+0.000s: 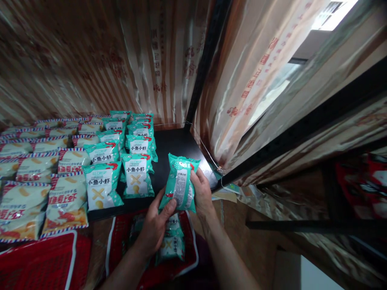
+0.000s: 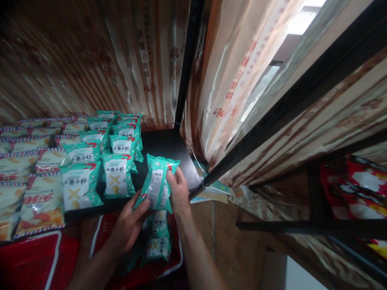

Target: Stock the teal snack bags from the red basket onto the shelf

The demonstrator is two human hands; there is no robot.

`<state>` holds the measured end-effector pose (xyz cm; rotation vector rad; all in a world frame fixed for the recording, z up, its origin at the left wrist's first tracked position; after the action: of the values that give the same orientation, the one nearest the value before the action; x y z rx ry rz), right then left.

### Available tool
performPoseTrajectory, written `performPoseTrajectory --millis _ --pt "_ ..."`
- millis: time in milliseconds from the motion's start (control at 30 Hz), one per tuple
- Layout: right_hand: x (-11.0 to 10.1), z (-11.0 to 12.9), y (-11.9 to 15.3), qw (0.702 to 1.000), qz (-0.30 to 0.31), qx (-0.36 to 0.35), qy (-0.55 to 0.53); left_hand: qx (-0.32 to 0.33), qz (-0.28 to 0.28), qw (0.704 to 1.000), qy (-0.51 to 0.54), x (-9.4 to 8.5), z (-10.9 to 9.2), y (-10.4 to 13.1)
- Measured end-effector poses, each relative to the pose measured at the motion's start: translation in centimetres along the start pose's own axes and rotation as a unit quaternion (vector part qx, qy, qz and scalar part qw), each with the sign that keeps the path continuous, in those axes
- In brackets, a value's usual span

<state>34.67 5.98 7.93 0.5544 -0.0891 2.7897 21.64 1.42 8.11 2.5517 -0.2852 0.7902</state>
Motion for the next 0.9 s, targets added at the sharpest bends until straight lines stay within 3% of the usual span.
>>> performPoseTrajectory --millis 133,233,300,400,500,600,733,900 --pt "-0.3 -0.5 0.1 0.997 -0.025 -0.062 0.026 0.026 -0.050 0.998 -0.035 -0.7 0.2 -0.4" --pt "-0.8 -0.4 0.5 0.978 -0.023 -0.172 0.113 0.084 -0.089 0.985 -0.123 -1.1 -0.1 -0.5" --pt "-0.8 0.0 1.1 0.937 -0.004 -0.276 0.213 0.117 -0.107 0.969 -0.190 -1.0 -0.5 -0.5" --pt "-0.3 0.6 1.9 0.850 0.035 -0.407 0.333 0.150 -0.119 0.948 -0.255 -0.6 -0.8 -0.4" --pt "0.3 0.8 2.3 0.808 0.057 -0.449 0.377 0.181 -0.120 0.933 -0.286 -0.3 -0.7 -0.3" --pt "0.6 0.7 2.4 0.821 0.068 -0.426 0.373 0.215 -0.083 0.924 -0.304 -0.2 -0.6 -0.1" --pt "0.4 0.0 2.3 0.876 0.098 -0.347 0.320 0.278 -0.021 0.888 -0.366 0.0 -0.7 0.6" --pt "-0.1 -0.6 1.9 0.926 0.113 -0.272 0.236 0.287 0.001 0.846 -0.448 0.2 -0.8 1.0"
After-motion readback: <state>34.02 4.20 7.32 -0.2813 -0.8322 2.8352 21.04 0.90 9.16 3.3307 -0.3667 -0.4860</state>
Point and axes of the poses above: each hand's wrist, its own y-axis away from the middle knuckle, its own x-axis out of the palm, z = x × y, the point moved 2 cm from there along -y, towards the middle knuckle, and after that the axes turned 3 degrees about -x, right-handed, at the moved point
